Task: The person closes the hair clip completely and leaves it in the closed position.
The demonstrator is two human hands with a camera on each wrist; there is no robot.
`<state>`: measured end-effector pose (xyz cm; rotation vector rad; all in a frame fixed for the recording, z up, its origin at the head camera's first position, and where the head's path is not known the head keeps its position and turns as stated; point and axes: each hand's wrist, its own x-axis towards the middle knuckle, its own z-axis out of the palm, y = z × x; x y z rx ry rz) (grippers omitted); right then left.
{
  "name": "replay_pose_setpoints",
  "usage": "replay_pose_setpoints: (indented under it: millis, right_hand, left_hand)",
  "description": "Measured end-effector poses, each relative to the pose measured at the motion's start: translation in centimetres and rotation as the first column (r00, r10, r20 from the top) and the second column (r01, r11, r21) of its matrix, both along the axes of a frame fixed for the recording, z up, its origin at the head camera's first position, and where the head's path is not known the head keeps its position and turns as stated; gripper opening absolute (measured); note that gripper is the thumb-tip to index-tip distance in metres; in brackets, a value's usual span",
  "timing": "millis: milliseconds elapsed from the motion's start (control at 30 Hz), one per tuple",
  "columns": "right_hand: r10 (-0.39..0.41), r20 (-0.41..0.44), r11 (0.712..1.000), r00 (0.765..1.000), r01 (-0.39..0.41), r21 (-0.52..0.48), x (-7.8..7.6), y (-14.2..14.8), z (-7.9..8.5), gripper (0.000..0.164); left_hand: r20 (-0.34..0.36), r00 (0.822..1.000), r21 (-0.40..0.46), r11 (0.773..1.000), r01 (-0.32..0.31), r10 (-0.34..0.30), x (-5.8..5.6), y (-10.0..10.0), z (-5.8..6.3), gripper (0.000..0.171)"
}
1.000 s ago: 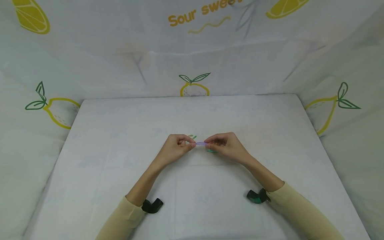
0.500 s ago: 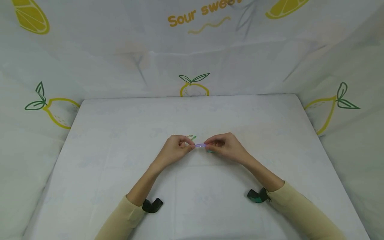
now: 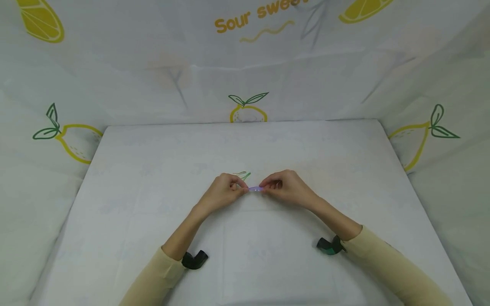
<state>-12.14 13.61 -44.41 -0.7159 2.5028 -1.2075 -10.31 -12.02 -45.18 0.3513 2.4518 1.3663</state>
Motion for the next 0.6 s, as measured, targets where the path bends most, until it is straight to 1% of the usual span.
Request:
replay_pose_setpoints:
  millis: [100,333,600]
  right_hand:
    - [0.009,0.010,1.000,1.000,-0.010,0.014,-0.09,-0.14,0.05,0.009]
    - [0.045,-0.020,0.998,0.999,-0.044,0.042,-0.31,-0.53,-0.10,0.008]
    - [0.054,-0.012,0.997,0.998,-0.053,0.049,-0.34,-0.67,-0.11,0.008]
  left_hand:
    - [0.012,1.000,0.000,1.000,0.007,-0.007,-0.10,-0.06,-0.08,0.011]
    - [0.036,0.999,-0.027,1.000,0.014,-0.013,-0.20,-0.02,-0.16,0.012]
    - [0.054,0.998,-0.041,0.999,0.017,-0.014,-0.23,-0.07,-0.28,0.012]
